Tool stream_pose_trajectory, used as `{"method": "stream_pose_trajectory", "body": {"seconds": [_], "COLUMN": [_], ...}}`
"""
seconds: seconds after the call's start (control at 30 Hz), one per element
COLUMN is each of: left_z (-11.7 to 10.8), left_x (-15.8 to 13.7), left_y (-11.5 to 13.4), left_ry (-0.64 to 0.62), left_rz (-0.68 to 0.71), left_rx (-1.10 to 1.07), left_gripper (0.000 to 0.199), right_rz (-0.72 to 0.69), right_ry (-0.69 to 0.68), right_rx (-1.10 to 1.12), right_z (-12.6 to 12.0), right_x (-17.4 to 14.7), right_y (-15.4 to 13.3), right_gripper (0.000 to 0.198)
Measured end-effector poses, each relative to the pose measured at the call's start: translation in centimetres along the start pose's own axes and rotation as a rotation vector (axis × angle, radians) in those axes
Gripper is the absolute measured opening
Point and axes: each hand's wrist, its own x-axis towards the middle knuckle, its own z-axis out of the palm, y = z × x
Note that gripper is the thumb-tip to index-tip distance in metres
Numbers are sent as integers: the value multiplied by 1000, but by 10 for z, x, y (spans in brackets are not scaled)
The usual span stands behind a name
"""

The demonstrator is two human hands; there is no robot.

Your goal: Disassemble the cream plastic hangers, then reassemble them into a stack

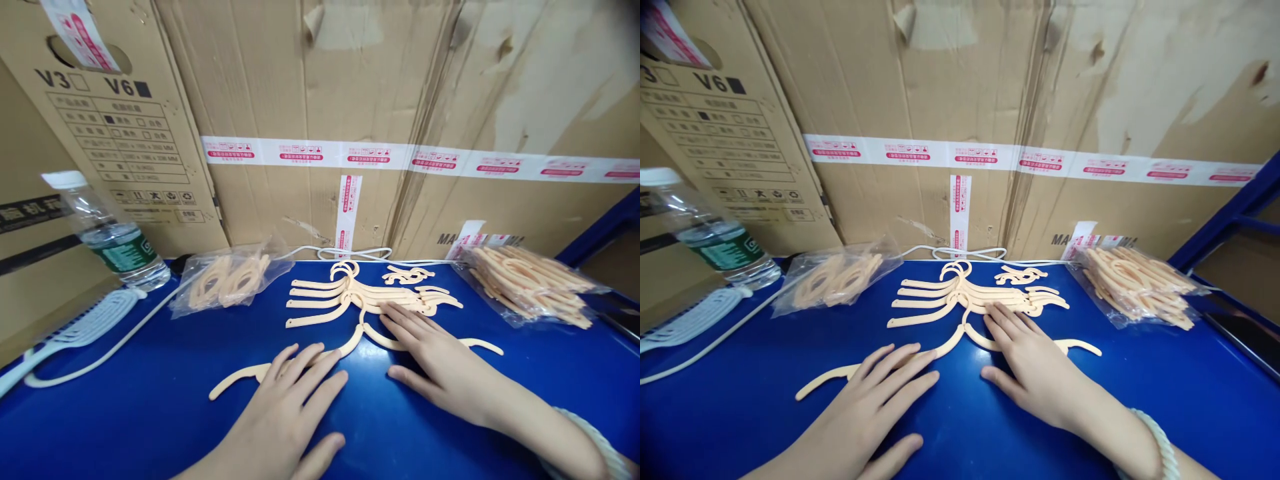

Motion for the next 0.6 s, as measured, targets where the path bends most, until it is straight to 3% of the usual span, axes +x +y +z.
{"method": "stream_pose_trajectory", "body": {"seconds": [0.2,0.47,0.6], "left_z": [4,0,-2], "left_x": [0,2,3], "left_y": [-1,7,8], "left_ry": [56,76,56], "left_rz": [-65,-103,-150], "left_rx": [48,31,46], "left_gripper": [58,54,53], "right_rz": [88,168,152], "right_ry": [-67,29,80], "right_rx": [9,2,-16], "right_z": [10,23,19], "right_x": [2,8,10], "right_y": [-2,-6,-8], "right_gripper": [72,75,66]}}
